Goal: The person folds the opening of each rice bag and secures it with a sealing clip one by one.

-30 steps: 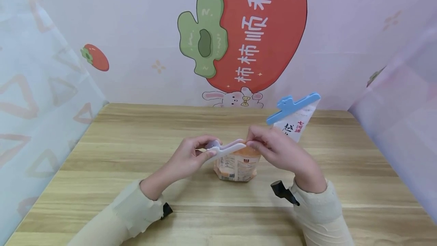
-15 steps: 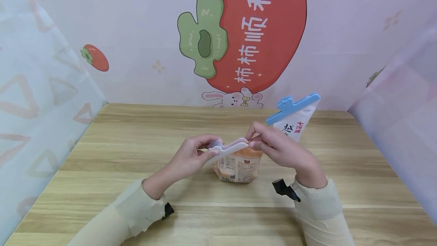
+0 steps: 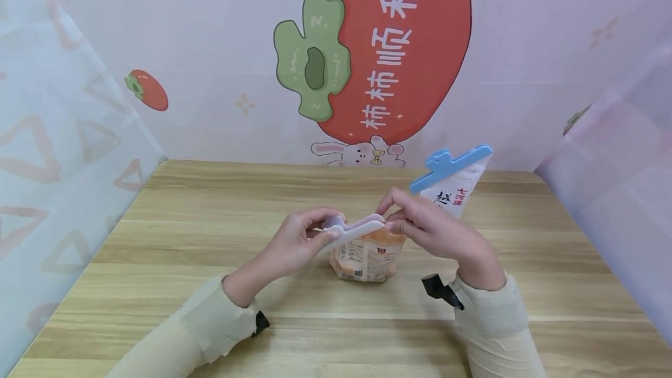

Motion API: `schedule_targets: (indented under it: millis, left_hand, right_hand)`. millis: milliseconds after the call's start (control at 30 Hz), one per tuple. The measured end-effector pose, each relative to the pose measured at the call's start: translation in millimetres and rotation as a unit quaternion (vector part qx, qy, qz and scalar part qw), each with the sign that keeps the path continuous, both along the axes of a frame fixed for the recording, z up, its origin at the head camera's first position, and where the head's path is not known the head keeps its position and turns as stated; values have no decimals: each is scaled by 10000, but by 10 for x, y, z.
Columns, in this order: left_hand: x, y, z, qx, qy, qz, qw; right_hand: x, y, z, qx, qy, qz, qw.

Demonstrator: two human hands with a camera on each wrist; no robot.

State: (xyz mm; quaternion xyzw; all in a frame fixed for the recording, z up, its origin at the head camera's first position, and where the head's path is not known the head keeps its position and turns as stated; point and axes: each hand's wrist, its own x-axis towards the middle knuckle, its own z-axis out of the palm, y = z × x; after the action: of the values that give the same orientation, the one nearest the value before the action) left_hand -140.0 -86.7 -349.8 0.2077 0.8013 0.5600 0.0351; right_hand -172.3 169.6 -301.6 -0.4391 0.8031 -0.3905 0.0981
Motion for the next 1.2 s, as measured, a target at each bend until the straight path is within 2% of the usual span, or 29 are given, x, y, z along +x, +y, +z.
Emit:
schedule_targets:
  millis: [133,267,433,600,833,967,1200]
  left_hand:
    - [-31,3,25,-165,85,-58,9998]
    - [-41,8,16,-148,111,-76,9998]
    - [-19,43,-13,-45,202,-38,9998]
    - [-19,92,29,-127,346,19,9993]
    - [-35,64,69,-131,126,-193,9996]
    - [-62,22,44,-141,66,-306,9994]
    - [-116,-120,-110,-442,-186,-391,9981]
  right_hand:
    - [-33,38,-10,-31,19,-1,10000]
    - [-55,56,-60,-102,-20,-58,9999]
    - [-8,26,-114,-181,173,-232,9994]
    - [43,-15,-103,-356,263,-268,9987]
    - [42,-12,-88,-508,233,-93,9984]
    - [45,4,-82,-489,235,-129,9984]
    - [72,69,-133,-319,192,-382,9986]
